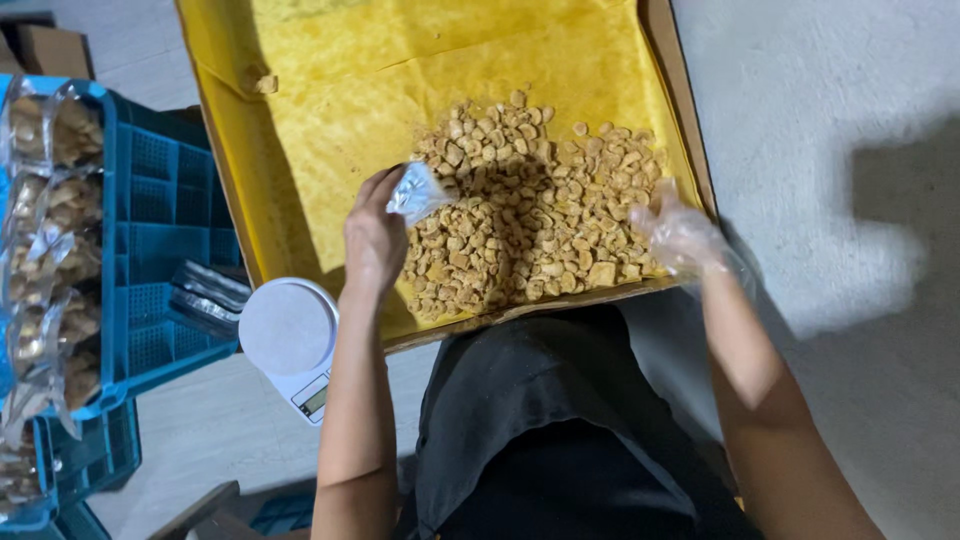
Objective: The person scoops small, light-brown snack pieces from a yellow-lined tray into clear plastic bags using a metal scoop. The filled bags are placed on a digital scale to verify weight, then set aside in a blue crate. The process is repeated continuously.
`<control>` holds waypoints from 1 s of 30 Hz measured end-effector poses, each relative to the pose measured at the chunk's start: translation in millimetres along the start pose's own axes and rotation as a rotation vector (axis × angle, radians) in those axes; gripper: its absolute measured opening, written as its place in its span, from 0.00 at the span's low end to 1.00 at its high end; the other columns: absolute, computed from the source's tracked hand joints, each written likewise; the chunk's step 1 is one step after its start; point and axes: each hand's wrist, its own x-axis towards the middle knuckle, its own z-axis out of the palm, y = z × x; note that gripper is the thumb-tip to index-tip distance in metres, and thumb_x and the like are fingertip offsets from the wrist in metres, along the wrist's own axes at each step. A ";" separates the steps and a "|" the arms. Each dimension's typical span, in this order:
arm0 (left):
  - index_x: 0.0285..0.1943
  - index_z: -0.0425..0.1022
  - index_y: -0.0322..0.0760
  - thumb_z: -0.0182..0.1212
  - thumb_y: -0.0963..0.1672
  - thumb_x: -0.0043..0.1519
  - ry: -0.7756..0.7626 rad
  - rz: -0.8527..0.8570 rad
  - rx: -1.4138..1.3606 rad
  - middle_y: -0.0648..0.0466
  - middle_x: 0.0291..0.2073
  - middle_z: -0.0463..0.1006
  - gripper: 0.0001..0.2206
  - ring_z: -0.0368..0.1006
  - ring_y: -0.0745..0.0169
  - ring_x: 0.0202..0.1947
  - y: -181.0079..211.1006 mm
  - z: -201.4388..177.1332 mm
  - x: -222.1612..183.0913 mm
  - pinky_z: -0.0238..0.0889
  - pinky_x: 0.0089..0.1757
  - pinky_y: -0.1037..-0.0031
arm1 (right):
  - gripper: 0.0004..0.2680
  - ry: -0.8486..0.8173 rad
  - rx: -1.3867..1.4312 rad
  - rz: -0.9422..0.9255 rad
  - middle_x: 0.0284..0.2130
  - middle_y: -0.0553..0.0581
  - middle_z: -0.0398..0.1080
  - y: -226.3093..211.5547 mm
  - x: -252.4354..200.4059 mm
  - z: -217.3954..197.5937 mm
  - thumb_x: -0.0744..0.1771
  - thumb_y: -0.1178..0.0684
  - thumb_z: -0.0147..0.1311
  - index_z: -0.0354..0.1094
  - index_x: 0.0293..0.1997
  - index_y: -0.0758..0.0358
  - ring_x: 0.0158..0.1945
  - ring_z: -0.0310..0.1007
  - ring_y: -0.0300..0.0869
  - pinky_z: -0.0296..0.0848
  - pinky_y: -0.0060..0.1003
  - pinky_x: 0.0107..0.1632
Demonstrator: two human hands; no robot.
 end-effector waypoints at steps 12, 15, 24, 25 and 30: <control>0.64 0.73 0.34 0.46 0.31 0.50 -0.089 -0.046 -0.090 0.39 0.62 0.73 0.30 0.75 0.41 0.54 4.6 -18.4 -21.7 0.70 0.49 0.63 | 0.19 -0.025 -0.547 -0.260 0.76 0.61 0.18 -10.6 102.3 177.2 0.68 0.40 0.44 0.47 0.65 0.52 0.77 0.21 0.67 0.33 0.63 0.73; 0.64 0.73 0.35 0.46 0.31 0.51 -0.106 -0.110 -0.080 0.41 0.63 0.72 0.30 0.76 0.44 0.51 4.5 -23.5 -28.4 0.71 0.48 0.64 | 0.32 -0.024 -0.488 -0.272 0.76 0.62 0.20 -29.4 86.8 178.7 0.67 0.46 0.51 0.31 0.78 0.41 0.76 0.26 0.70 0.38 0.64 0.73; 0.64 0.74 0.36 0.47 0.30 0.51 -0.068 -0.119 -0.105 0.43 0.62 0.73 0.30 0.77 0.47 0.52 0.4 -28.5 -44.8 0.72 0.45 0.65 | 0.32 -0.080 -0.384 -0.151 0.75 0.65 0.23 -27.3 56.7 143.6 0.66 0.53 0.58 0.38 0.76 0.37 0.73 0.34 0.71 0.53 0.60 0.70; 0.64 0.74 0.37 0.46 0.30 0.50 -0.079 -0.154 -0.122 0.43 0.63 0.73 0.31 0.77 0.48 0.51 0.0 -28.0 -44.3 0.72 0.43 0.66 | 0.31 -0.065 -0.395 -0.169 0.74 0.66 0.26 -27.7 58.2 148.4 0.66 0.53 0.59 0.40 0.75 0.39 0.72 0.37 0.70 0.54 0.60 0.69; 0.64 0.73 0.42 0.45 0.30 0.51 -0.127 -0.311 -0.184 0.50 0.67 0.71 0.32 0.79 0.52 0.50 -2.1 -23.7 -46.7 0.76 0.39 0.71 | 0.27 -0.034 -0.368 -0.193 0.70 0.68 0.38 -11.9 79.7 166.9 0.64 0.55 0.60 0.48 0.71 0.47 0.65 0.49 0.66 0.62 0.57 0.63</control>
